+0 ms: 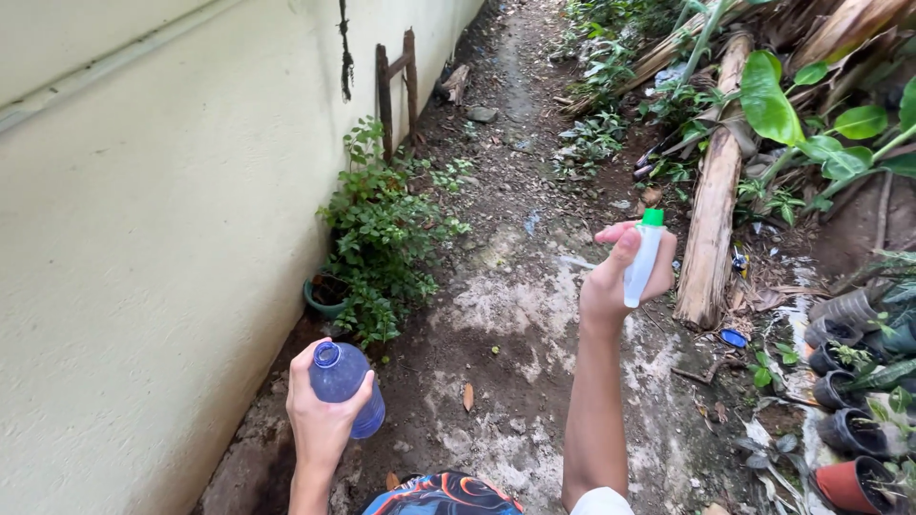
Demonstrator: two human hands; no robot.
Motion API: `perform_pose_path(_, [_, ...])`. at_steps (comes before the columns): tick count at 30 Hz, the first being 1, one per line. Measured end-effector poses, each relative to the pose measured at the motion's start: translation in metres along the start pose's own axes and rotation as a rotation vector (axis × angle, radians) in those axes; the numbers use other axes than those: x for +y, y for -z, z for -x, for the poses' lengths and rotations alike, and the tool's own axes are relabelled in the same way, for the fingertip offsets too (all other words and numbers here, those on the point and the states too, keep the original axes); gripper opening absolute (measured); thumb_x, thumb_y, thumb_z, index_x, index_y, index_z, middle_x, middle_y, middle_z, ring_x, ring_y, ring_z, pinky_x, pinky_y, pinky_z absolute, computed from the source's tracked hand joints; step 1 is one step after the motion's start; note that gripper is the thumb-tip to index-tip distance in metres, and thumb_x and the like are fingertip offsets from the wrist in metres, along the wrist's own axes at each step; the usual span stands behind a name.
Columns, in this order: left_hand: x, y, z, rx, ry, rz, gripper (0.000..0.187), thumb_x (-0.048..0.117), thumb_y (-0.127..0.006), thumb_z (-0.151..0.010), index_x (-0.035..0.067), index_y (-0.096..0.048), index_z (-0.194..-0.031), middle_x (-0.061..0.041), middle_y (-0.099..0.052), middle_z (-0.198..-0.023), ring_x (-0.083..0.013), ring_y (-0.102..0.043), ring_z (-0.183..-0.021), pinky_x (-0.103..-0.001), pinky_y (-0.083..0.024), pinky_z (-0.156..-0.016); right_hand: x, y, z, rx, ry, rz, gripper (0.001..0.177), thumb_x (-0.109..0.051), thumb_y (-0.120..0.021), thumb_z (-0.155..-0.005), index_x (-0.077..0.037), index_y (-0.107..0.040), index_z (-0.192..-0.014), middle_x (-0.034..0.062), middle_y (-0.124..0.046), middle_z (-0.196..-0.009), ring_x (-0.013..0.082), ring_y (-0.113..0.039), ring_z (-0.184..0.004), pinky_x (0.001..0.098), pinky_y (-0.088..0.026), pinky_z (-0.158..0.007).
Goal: Assembling a spray bottle by attaching a nozzle and preparing to water plants in a garden.
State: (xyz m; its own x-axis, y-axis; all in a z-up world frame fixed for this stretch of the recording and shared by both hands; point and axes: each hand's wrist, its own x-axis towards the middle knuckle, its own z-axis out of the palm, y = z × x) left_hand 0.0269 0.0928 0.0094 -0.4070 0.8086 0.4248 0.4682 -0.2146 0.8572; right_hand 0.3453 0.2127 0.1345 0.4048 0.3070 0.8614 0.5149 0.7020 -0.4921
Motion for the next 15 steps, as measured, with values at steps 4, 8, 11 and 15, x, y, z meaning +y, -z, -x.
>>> perform_pose_path(4, [-0.001,-0.007,-0.002,-0.039,0.039,0.021,0.072,0.014,-0.091,-0.066,0.007,-0.055,-0.128,-0.014,-0.065,-0.119,-0.0263,-0.068,-0.105,-0.040,-0.055,-0.093,0.002,0.003,-0.005,-0.034,0.182,0.129,0.042,-0.036,-0.048,-0.122,0.001,-0.055,-0.103,0.0118,-0.068,-0.091,0.0187,-0.065,-0.086,0.0346,-0.051,-0.089])
perform_pose_path(8, [-0.001,-0.012,-0.003,-0.066,0.033,0.025,0.072,0.014,-0.091,-0.065,0.007,-0.055,-0.128,-0.013,-0.066,-0.118,-0.0247,-0.069,-0.104,-0.038,-0.056,-0.092,0.002,0.011,-0.008,0.029,0.059,0.050,0.034,-0.028,-0.051,-0.116,-0.002,-0.053,-0.095,0.0084,-0.059,-0.081,0.0171,-0.060,-0.070,0.0310,-0.050,-0.064])
perform_pose_path(11, [0.003,-0.016,-0.004,-0.063,-0.019,0.036,0.073,0.013,-0.090,-0.065,0.006,-0.055,-0.128,-0.014,-0.065,-0.119,-0.0248,-0.068,-0.104,-0.038,-0.055,-0.092,-0.002,0.021,-0.013,0.057,0.089,0.130,0.033,-0.026,-0.052,-0.119,0.000,-0.051,-0.098,0.0106,-0.060,-0.087,0.0182,-0.059,-0.076,0.0322,-0.049,-0.069])
perform_pose_path(15, [0.004,-0.021,-0.006,-0.109,0.028,0.044,0.072,0.013,-0.090,-0.065,0.007,-0.055,-0.128,-0.013,-0.066,-0.117,-0.0231,-0.070,-0.101,-0.037,-0.057,-0.091,0.008,0.037,-0.022,0.146,0.124,0.231,0.032,-0.025,-0.051,-0.112,-0.002,-0.055,-0.089,0.0075,-0.060,-0.077,0.0152,-0.062,-0.069,0.0342,-0.050,-0.066])
